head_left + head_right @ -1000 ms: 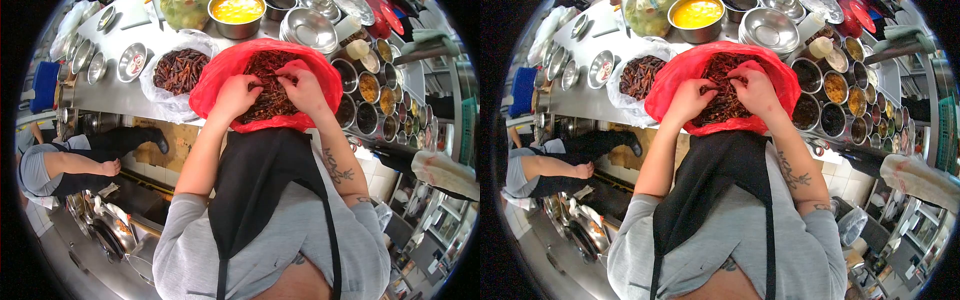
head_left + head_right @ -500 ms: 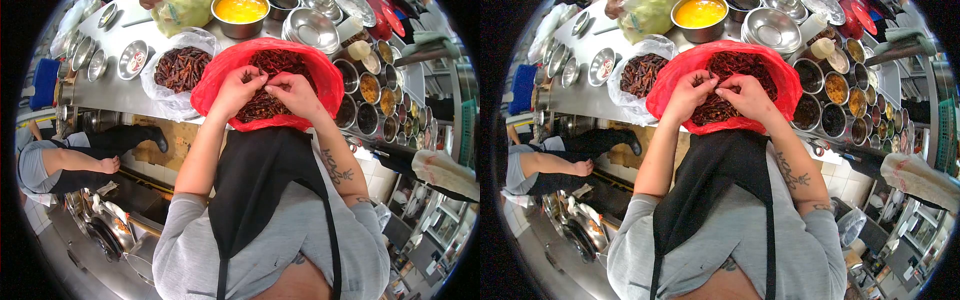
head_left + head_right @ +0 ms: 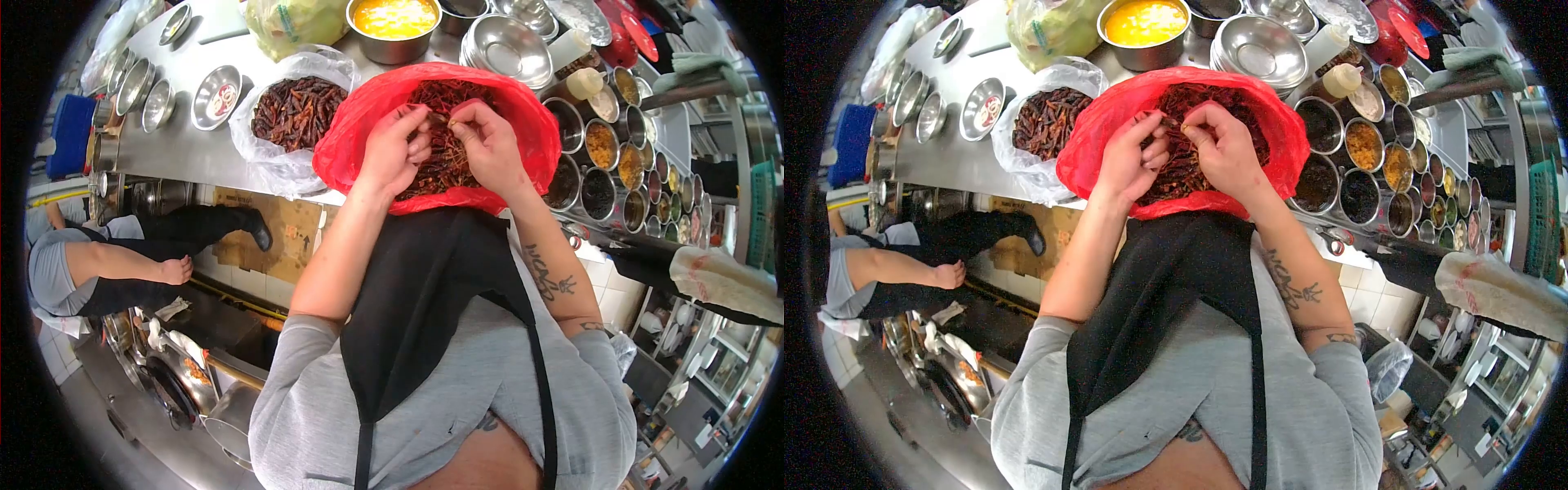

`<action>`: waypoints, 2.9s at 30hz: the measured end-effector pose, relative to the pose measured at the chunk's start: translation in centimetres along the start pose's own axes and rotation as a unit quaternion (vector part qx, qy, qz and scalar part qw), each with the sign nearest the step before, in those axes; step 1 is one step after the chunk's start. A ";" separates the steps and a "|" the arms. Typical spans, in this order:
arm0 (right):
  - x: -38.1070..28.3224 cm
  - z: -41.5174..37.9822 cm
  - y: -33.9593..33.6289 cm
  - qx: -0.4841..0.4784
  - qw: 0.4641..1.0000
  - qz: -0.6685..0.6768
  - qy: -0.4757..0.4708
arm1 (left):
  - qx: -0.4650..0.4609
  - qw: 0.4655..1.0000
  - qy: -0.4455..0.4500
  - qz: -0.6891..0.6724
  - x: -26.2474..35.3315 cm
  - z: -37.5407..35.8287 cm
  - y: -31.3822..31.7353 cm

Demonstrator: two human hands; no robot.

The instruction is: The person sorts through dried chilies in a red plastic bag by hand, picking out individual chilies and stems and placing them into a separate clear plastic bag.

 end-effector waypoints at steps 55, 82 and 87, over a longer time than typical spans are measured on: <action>0.1 0.1 0.6 -0.012 0.983 0.170 0.070 | -0.023 0.988 -0.064 -0.138 0.1 0.5 -2.5; -0.2 0.6 1.0 -0.114 0.975 -0.190 0.031 | 0.064 0.974 0.053 0.212 0.1 -1.2 -0.9; -0.2 0.1 2.6 -0.044 0.998 0.029 0.041 | -0.036 0.999 -0.021 0.020 -0.9 -0.9 -0.1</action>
Point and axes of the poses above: each hand's wrist, its own z-axis towards the middle knuckle, its own y-axis out of the palm, x = y × z, the point moved 9 cm from there along z, towards the middle knuckle, and after that the axes turned 15 degrees about -y, right-handed, at the moved point
